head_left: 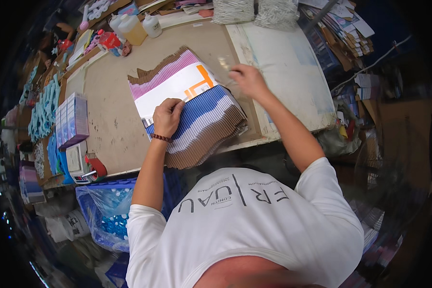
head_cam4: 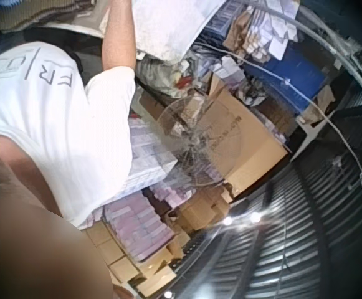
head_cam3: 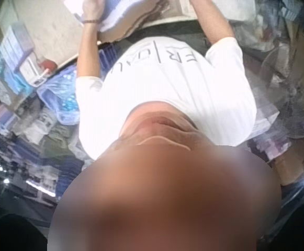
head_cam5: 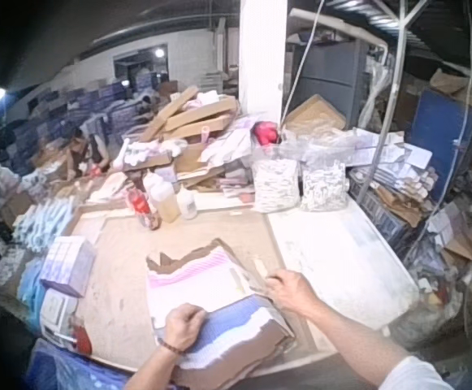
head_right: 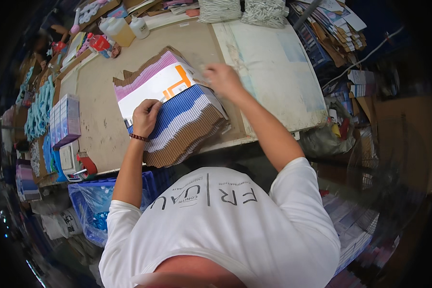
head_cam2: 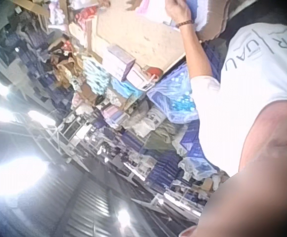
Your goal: The person moves stacks of boxes and corrugated paper sheets, then folds and ties individual paper items with string. The person handles boxes, corrugated sheets, and small paper products, using string to tie them.
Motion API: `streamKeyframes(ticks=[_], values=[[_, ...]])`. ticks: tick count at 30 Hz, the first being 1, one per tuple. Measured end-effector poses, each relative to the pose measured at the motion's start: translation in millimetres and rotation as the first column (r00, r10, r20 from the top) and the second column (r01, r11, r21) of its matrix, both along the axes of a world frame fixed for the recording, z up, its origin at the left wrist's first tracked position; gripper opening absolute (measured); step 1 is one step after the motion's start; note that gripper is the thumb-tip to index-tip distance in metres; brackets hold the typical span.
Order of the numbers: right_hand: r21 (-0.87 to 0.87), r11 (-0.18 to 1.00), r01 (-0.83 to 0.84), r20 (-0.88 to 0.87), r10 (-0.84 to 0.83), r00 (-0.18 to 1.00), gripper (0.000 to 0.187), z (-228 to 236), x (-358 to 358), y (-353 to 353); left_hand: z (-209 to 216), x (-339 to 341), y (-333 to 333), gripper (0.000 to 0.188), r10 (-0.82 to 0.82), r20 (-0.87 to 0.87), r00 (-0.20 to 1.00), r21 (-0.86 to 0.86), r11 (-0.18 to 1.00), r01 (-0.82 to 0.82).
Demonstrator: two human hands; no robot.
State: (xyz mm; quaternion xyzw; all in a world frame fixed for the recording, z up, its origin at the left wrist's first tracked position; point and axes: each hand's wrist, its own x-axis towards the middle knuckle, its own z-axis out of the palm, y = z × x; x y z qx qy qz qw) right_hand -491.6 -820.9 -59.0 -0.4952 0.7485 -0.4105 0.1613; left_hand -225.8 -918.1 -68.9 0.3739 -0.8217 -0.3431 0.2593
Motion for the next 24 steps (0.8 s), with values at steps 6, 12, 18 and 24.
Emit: streamKeyframes(ticks=[6, 12, 18, 24], values=[[0.384, 0.921, 0.066, 0.135, -0.127, 0.983, 0.028, -51.0, -81.5, 31.5, -8.6, 3.6, -6.6, 0.013, -0.038, -0.074, 0.997, -0.116, 0.993, 0.029], [0.276, 0.955, -0.112, 0.228, 0.048, 0.972, 0.031, 8.1, -17.5, -41.3, -10.8, 7.0, -1.2, 0.015, 0.007, -0.039, 0.999, -0.242, 0.97, -0.016], [-0.057, 0.849, -0.525, 0.005, 0.526, 0.851, 0.045, 85.2, 132.4, -144.0, -9.8, 9.8, 1.1, 0.016, 0.037, -0.015, 0.999, -0.224, 0.974, -0.04], [0.246, 0.799, -0.548, -0.361, 0.6, 0.713, 0.047, 78.7, 126.4, -143.5, -3.2, 20.1, -1.1, 0.015, -0.013, -0.212, 0.977, -0.014, 1.0, 0.01]])
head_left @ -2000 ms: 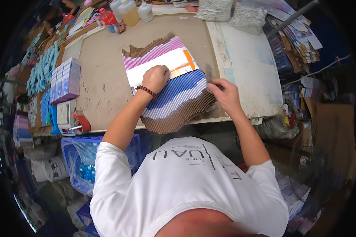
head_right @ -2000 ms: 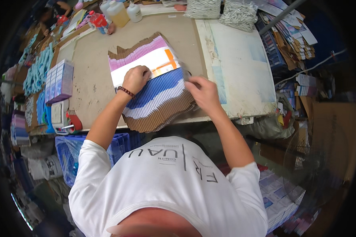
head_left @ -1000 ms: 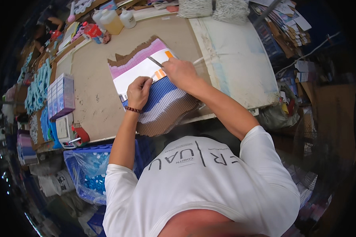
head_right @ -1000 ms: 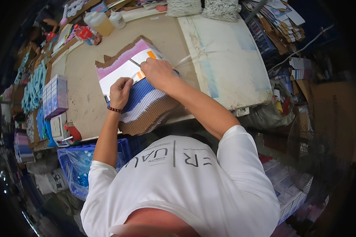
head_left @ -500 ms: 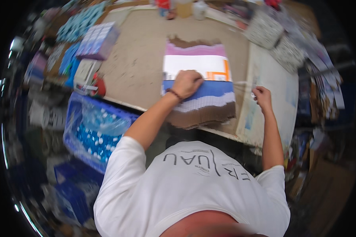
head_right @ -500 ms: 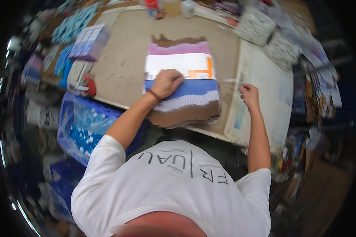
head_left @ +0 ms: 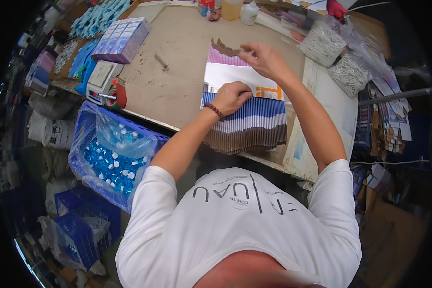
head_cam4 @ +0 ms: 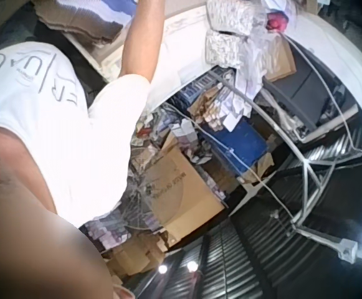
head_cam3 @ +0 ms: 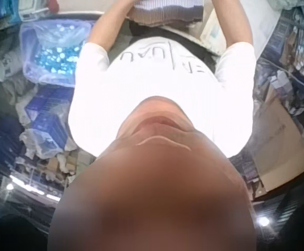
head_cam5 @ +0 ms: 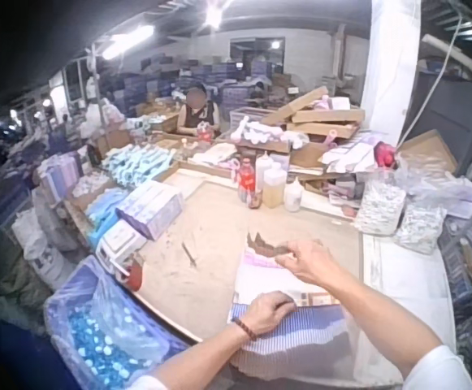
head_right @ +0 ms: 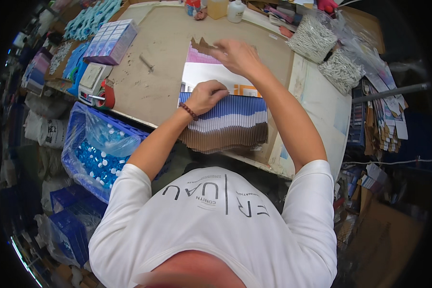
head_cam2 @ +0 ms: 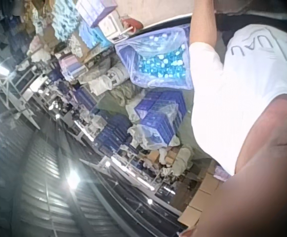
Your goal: The person moves stacks of boxes and corrugated paper sheets, then folds and ties individual paper items with string. The person handles boxes, corrugated sheets, and small paper products, using string to tie them.
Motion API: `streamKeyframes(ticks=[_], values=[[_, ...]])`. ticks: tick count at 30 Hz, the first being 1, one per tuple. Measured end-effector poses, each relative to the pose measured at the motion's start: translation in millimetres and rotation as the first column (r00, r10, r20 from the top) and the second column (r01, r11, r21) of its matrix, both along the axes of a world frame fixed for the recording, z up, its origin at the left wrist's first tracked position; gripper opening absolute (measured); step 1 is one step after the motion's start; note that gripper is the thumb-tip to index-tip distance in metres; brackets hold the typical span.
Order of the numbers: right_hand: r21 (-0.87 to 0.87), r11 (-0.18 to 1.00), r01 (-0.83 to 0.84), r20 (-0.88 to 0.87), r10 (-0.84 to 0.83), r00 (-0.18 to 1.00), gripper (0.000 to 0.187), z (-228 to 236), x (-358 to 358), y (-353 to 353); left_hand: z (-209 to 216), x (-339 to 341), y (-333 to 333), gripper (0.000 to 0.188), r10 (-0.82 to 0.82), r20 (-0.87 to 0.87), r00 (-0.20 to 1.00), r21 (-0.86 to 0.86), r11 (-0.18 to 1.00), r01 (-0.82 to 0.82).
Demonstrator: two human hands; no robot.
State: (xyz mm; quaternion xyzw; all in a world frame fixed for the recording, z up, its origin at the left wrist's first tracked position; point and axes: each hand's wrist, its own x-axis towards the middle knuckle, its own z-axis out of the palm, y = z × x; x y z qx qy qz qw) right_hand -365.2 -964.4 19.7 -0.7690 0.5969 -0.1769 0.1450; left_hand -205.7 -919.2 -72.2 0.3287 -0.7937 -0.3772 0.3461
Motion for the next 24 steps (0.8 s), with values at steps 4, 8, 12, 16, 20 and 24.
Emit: streamKeyframes(ticks=[4, 8, 12, 16, 20, 24], values=[[0.178, 0.984, 0.011, -0.189, 0.024, 0.982, 0.047, -36.4, -46.0, 15.7, 19.5, 7.9, -15.4, 0.01, -0.058, 0.03, 0.998, -0.2, 0.978, 0.062], [0.05, 0.998, 0.035, -0.162, -0.027, 0.986, 0.047, -59.0, -62.0, 23.1, 35.3, 2.2, -38.9, 0.013, -0.041, 0.103, 0.994, -0.312, 0.947, 0.072], [0.232, 0.971, 0.06, 0.059, -0.076, 0.995, 0.044, -55.7, -65.5, 2.2, 32.7, -2.8, -37.2, 0.012, -0.009, 0.186, 0.983, -0.366, 0.927, 0.077], [0.269, 0.963, 0.0, 0.371, -0.103, 0.923, 0.035, -46.5, -67.9, -11.8, 26.4, 8.0, -30.8, 0.01, 0.048, -0.031, 0.998, -0.365, 0.929, -0.056], [0.263, 0.962, 0.067, 0.481, -0.191, 0.856, 0.027, -38.4, -55.0, -9.5, 19.7, 39.1, -28.5, 0.026, 0.162, -0.12, 0.979, -0.41, 0.89, -0.197], [0.324, 0.927, 0.186, 0.562, -0.347, 0.751, 0.026, -27.6, -37.1, -0.8, -2.4, 69.6, -5.1, 0.083, 0.457, 0.125, 0.88, -0.232, 0.876, -0.422]])
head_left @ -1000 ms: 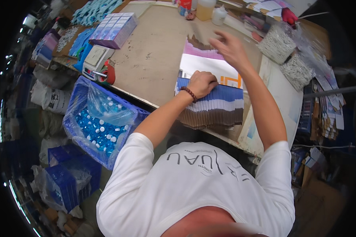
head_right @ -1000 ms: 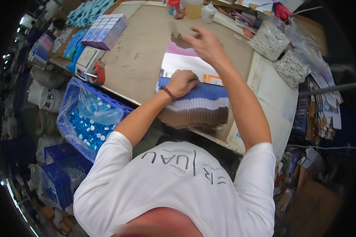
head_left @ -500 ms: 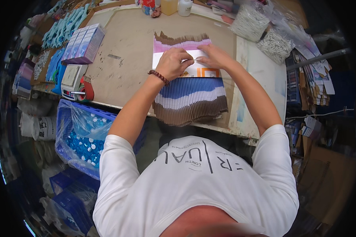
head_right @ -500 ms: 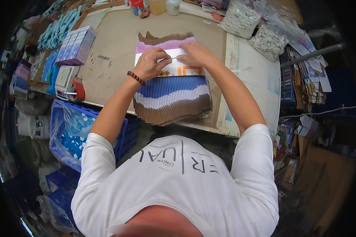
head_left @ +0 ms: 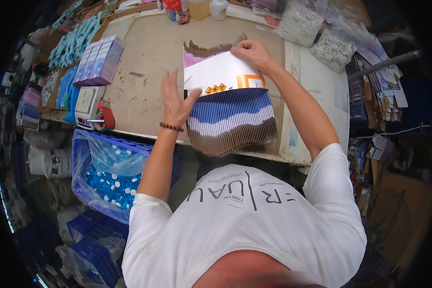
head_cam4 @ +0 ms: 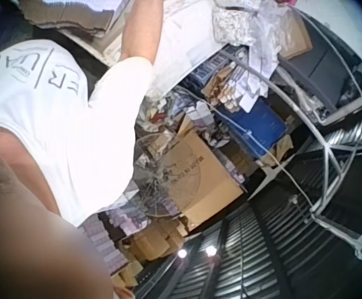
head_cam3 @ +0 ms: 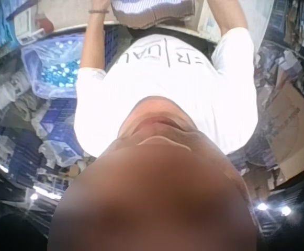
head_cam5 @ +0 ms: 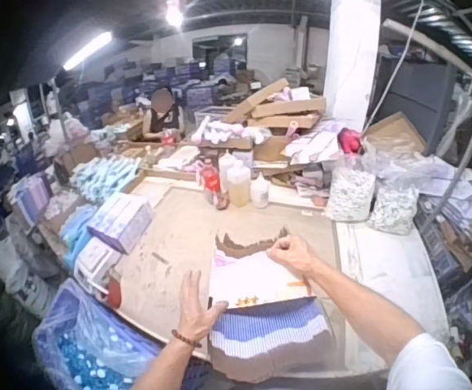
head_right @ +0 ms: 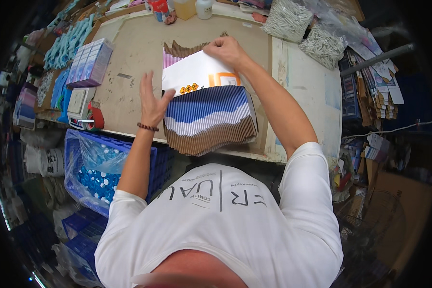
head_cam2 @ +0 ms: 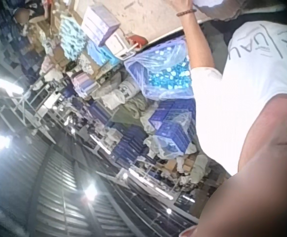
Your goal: The person moves stacks of boxes and corrugated paper sheets, then folds and ties individual paper items with string. The person handles boxes, corrugated sheets, and small paper products, using string to tie them.
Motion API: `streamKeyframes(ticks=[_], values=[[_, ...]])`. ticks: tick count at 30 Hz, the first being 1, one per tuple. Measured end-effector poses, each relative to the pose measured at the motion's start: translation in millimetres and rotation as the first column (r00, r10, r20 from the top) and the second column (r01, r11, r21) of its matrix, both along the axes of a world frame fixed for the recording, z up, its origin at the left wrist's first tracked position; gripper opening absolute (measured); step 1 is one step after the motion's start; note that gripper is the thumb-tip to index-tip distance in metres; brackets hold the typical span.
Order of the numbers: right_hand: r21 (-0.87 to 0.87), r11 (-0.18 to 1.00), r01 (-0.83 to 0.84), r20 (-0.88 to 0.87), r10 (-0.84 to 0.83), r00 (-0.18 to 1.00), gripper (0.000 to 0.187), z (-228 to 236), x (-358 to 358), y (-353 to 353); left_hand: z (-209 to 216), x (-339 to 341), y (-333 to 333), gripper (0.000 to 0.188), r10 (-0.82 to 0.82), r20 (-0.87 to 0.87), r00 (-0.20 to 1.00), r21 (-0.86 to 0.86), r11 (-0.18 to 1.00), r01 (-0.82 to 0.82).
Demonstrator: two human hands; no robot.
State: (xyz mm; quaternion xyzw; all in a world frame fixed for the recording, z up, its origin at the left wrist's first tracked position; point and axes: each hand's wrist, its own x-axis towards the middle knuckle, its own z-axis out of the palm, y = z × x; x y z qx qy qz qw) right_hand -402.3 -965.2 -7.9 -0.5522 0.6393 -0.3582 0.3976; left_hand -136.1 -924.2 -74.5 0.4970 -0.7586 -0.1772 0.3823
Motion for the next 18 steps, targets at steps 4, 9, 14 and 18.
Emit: streamKeyframes(ticks=[4, 9, 14, 18], values=[[-0.231, 0.953, -0.197, -0.289, 0.126, 0.949, 0.038, 27.2, 14.6, -7.2, -25.1, 2.1, 27.6, 0.084, -0.04, -0.032, 0.999, 0.122, 0.992, 0.044], [-0.391, 0.699, -0.598, -0.819, 0.033, 0.573, 0.032, 114.1, 50.2, -29.3, -30.5, 0.4, 26.6, 0.083, -0.006, -0.108, 0.994, 0.145, 0.989, 0.021], [-0.635, 0.752, -0.177, -0.358, -0.084, 0.93, 0.027, 222.4, 49.8, -13.2, -31.3, 23.6, 16.2, 0.083, -0.033, -0.197, 0.98, 0.329, 0.939, 0.098], [-0.789, 0.593, -0.159, -0.415, -0.324, 0.85, 0.03, 234.1, 22.1, 13.8, -39.5, 46.6, 8.8, 0.082, -0.008, -0.207, 0.978, 0.39, 0.917, 0.09]])
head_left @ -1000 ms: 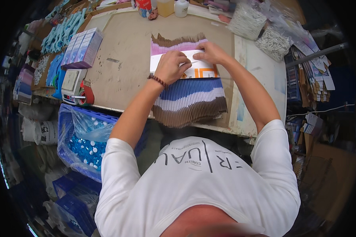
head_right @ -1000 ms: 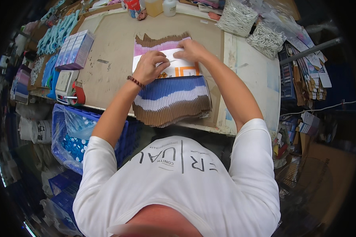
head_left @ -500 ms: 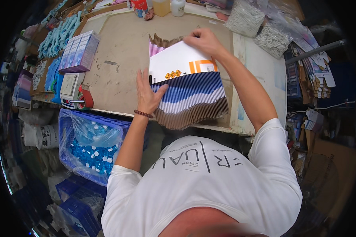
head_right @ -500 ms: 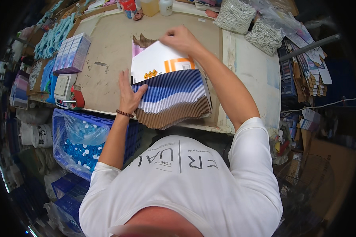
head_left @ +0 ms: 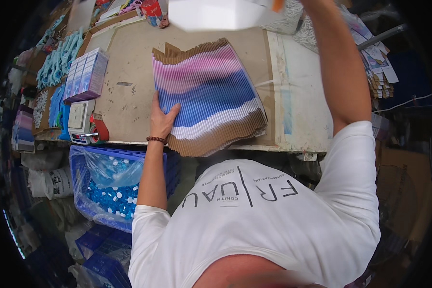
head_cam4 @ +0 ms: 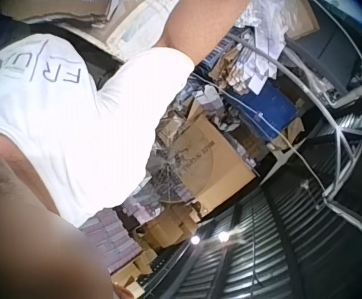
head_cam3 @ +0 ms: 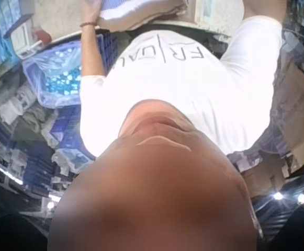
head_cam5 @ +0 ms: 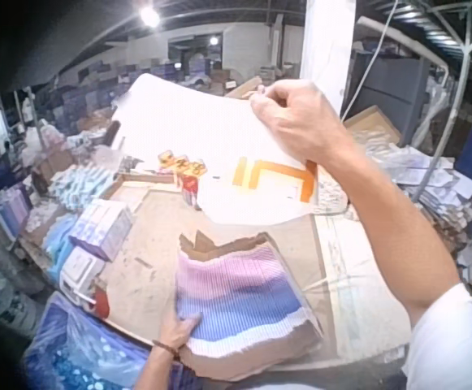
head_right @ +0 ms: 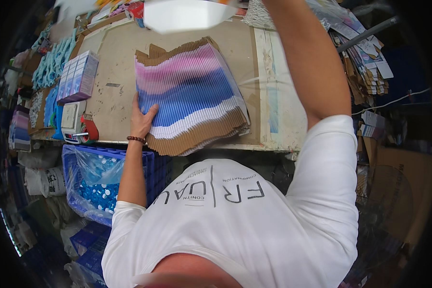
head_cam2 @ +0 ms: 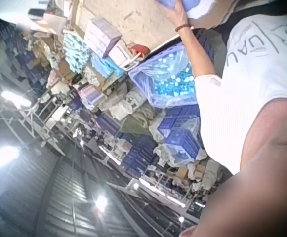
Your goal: The person moves stacks of boxes and corrugated paper sheets, then folds and ties individual paper items with string. The person handles boxes, corrugated sheets, and small paper products, using string to tie them.
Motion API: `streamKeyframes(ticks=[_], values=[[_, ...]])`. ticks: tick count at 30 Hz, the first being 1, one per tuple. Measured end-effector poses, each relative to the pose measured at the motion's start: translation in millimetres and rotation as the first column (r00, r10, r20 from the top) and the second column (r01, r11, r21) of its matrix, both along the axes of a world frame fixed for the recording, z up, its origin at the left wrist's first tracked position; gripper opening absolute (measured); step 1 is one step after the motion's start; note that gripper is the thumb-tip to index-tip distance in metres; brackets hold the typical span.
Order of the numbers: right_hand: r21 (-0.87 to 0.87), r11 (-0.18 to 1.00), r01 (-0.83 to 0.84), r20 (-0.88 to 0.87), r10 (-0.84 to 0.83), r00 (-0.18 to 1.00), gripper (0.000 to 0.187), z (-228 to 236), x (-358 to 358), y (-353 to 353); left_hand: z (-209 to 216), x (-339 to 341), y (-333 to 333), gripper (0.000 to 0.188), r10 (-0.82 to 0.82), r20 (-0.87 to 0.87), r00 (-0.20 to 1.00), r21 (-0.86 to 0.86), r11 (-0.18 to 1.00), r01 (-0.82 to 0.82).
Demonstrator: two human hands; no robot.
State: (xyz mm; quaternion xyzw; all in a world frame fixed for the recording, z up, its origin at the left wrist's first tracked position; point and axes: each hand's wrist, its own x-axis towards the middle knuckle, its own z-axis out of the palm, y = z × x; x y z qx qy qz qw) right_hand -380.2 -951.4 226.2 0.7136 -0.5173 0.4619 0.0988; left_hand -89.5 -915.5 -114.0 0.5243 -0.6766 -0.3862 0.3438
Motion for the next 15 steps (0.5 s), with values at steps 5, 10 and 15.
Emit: streamKeyframes(ticks=[5, 10, 15], values=[[-0.151, 0.785, 0.602, -0.315, -0.615, 0.723, 0.03, -7.1, -62.1, 60.3, -13.9, 18.5, -8.4, 0.08, 0.006, 0.022, 1.0, 0.039, 0.999, -0.007], [-0.061, 0.58, 0.812, -0.68, -0.62, 0.392, 0.033, -77.6, -153.9, 94.3, -20.3, 30.0, -19.3, 0.08, 0.108, 0.259, 0.96, -0.025, 0.994, -0.105], [0.12, 0.586, 0.801, -0.242, -0.766, 0.596, 0.027, -158.7, -225.1, 136.0, 9.4, -5.4, -0.4, 0.074, 0.116, 0.399, 0.91, -0.238, 0.971, -0.019]])
